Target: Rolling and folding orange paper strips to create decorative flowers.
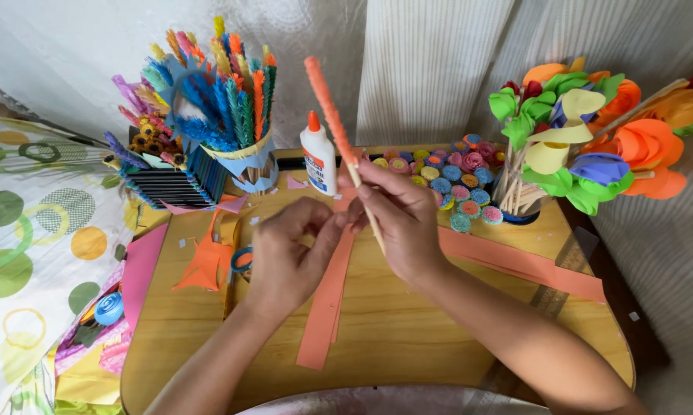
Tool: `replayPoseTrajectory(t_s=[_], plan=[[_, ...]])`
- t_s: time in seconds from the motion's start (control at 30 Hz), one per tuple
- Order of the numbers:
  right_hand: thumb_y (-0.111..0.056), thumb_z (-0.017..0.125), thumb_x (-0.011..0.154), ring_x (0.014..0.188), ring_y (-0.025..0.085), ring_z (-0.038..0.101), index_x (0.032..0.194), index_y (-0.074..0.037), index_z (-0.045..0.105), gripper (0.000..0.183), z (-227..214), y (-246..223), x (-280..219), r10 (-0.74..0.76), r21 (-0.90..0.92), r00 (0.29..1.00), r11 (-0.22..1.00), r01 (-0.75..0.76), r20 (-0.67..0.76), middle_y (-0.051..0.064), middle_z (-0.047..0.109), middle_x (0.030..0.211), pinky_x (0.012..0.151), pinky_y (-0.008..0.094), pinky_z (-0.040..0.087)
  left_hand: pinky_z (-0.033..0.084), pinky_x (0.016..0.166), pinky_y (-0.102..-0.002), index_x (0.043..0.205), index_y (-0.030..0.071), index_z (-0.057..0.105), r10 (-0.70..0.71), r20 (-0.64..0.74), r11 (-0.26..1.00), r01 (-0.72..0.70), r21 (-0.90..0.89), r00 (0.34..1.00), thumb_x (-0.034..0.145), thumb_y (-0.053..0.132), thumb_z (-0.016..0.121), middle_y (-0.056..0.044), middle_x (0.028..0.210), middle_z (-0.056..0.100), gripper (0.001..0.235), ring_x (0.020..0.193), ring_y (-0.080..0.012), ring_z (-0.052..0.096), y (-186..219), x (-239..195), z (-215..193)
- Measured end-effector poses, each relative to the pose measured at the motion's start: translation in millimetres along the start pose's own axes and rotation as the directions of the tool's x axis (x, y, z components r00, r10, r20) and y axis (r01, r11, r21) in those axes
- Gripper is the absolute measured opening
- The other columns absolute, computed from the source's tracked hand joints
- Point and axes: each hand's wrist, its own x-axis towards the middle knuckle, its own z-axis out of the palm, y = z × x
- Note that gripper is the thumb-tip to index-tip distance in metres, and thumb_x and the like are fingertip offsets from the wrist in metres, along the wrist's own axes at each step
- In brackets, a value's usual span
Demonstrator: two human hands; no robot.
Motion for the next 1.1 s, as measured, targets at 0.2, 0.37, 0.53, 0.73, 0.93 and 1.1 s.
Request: replayPoseTrajectory(t_s=[0.2, 0.37, 0.53, 0.73, 0.93, 1.1], plan=[[0.001, 0.057, 0.102, 0.08, 0.023, 0.075, 0.138, 0.003, 0.058, 0.036, -0.9, -12.6, 1.5, -0.089, 0.048, 0.994, 0.995, 0.092, -0.06, 0.026, 0.071, 0.12, 0.067, 0.032, 0.068, 0.052, 0.06, -0.028, 0.099, 0.002, 0.076, -0.194, 0.332, 0.858, 0.323, -0.398, 0.923, 0.098, 0.015, 0.069, -0.008, 0.066, 0.067, 0.014, 0.066, -0.0114, 0.058, -4.3, -10.6, 15.4], [0.001, 0.057, 0.102, 0.084, 0.024, 0.076, 0.138, 0.0, 0.059, 0.037, 13.8, -19.2, -9.1, -0.061, 0.078, 0.996, 0.995, 0.066, -0.07, 0.027, 0.072, 0.12, 0.072, 0.035, 0.069, 0.058, 0.074, -0.034, 0.113, -0.005, 0.071, -0.182, 0.42, 0.726, 0.41, -0.552, 0.889, 0.099, 0.007, 0.066, -0.014, 0.083, 0.073, 0.019, 0.079, -0.0156, 0.065, -5.0, -25.1, 39.4], [0.0, 0.058, 0.101, 0.084, 0.026, 0.076, 0.137, 0.003, 0.059, 0.037, 21.7, -25.6, -15.6, -0.006, 0.095, 0.997, 0.995, 0.014, -0.078, 0.028, 0.071, 0.119, 0.073, 0.037, 0.069, 0.059, 0.078, -0.031, 0.114, -0.008, 0.071, -0.19, 0.425, 0.623, 0.443, -0.645, 0.885, 0.102, 0.005, 0.062, -0.012, 0.087, 0.071, 0.019, 0.084, -0.0171, 0.069, -8.0, -33.6, 42.6], [0.001, 0.059, 0.1, 0.086, 0.03, 0.077, 0.138, 0.003, 0.059, 0.038, 15.3, -15.6, -14.7, 0.002, 0.14, 0.997, 0.99, 0.008, -0.075, 0.031, 0.07, 0.119, 0.076, 0.039, 0.068, 0.062, 0.078, -0.035, 0.107, -0.006, 0.072, -0.21, 0.422, 0.662, 0.446, -0.603, 0.882, 0.101, 0.005, 0.064, -0.016, 0.082, 0.075, 0.015, 0.079, -0.0194, 0.074, -14.0, -36.8, 39.2], [0.0, 0.057, 0.101, 0.089, 0.03, 0.077, 0.14, 0.003, 0.057, 0.039, 15.4, -14.8, -15.5, -0.016, 0.066, 0.997, 0.998, 0.021, -0.069, 0.031, 0.069, 0.119, 0.078, 0.04, 0.068, 0.063, 0.079, -0.037, 0.107, -0.007, 0.072, -0.219, 0.422, 0.674, 0.449, -0.586, 0.88, 0.101, 0.005, 0.065, -0.018, 0.082, 0.075, 0.015, 0.08, -0.0205, 0.075, -15.5, -38.3, 38.2], [-0.001, 0.056, 0.103, 0.086, 0.028, 0.076, 0.141, 0.003, 0.056, 0.039, 18.1, -17.5, -16.9, -0.059, -0.01, 0.998, 0.998, 0.059, -0.034, 0.03, 0.069, 0.118, 0.071, 0.034, 0.067, 0.063, 0.079, -0.037, 0.105, -0.006, 0.072, -0.213, 0.414, 0.689, 0.437, -0.579, 0.885, 0.1, 0.005, 0.067, -0.016, 0.079, 0.074, 0.014, 0.08, -0.0191, 0.075, -15.5, -38.7, 38.5]])
